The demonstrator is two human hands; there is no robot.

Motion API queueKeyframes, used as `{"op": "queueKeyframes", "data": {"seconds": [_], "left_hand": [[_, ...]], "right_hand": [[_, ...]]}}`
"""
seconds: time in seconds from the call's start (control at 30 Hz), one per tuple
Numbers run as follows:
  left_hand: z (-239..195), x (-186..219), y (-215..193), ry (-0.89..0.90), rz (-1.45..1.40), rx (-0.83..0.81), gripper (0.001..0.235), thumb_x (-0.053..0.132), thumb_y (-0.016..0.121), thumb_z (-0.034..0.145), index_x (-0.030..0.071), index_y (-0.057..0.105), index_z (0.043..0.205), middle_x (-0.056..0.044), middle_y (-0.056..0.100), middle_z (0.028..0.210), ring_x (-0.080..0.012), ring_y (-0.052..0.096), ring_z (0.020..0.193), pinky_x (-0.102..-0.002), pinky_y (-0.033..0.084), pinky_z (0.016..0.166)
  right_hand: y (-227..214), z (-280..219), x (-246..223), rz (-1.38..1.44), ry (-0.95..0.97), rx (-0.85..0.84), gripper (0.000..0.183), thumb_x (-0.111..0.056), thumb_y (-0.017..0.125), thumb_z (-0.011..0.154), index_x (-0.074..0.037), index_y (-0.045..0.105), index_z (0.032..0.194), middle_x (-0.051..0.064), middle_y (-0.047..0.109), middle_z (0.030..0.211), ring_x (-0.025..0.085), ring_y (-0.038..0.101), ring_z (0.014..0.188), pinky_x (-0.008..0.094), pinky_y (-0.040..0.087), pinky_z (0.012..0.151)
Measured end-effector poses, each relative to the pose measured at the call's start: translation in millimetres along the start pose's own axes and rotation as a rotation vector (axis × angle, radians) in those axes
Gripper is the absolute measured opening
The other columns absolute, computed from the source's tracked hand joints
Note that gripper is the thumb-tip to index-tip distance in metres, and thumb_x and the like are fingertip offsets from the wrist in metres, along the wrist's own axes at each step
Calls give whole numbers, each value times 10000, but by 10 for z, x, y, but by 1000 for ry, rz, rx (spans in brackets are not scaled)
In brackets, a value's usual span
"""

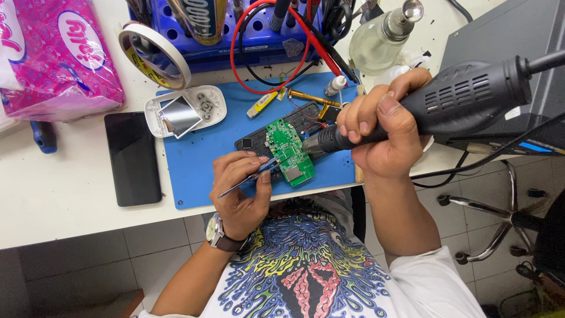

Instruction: The person uses a hot air gun and tweezers to heat and reposition a small component on a green circuit board. They repeatedly apply heat to the same area while using tweezers to adjust the component's position.

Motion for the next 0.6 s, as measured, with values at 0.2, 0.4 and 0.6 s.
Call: {"op": "queueKeyframes", "data": {"seconds": [0.2,0.4,0.6], "left_hand": [[-16,-9,-3,-3,4,12,106,102,765,904,46,694,960,-99,792,946,-358,717,924,-456,503,896],[-9,-6,1,-5,10,-7,113,102,765,901,52,690,968,-96,790,947,-358,715,928,-460,499,901],[-16,-4,-2,-13,14,10,101,102,761,906,45,698,961,-96,792,948,-355,717,938,-455,507,904]], "right_hand": [[0,-14,26,-2,1,-7,100,-100,428,1002,-155,350,1031,40,365,570,184,465,442,358,519,541],[43,6,-2,-1,-13,-10,92,-119,432,1021,-170,357,1029,40,370,591,179,471,460,354,527,560],[44,14,-15,-3,-30,-35,108,-117,438,1031,-172,346,1043,38,359,588,176,466,453,340,521,556]]}}
Point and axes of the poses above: each hand's wrist, its own z-axis towards the middle knuckle, its own y-axis out of the palm, x = y × z, the point moved 5 cm from there along z, towards the middle knuckle
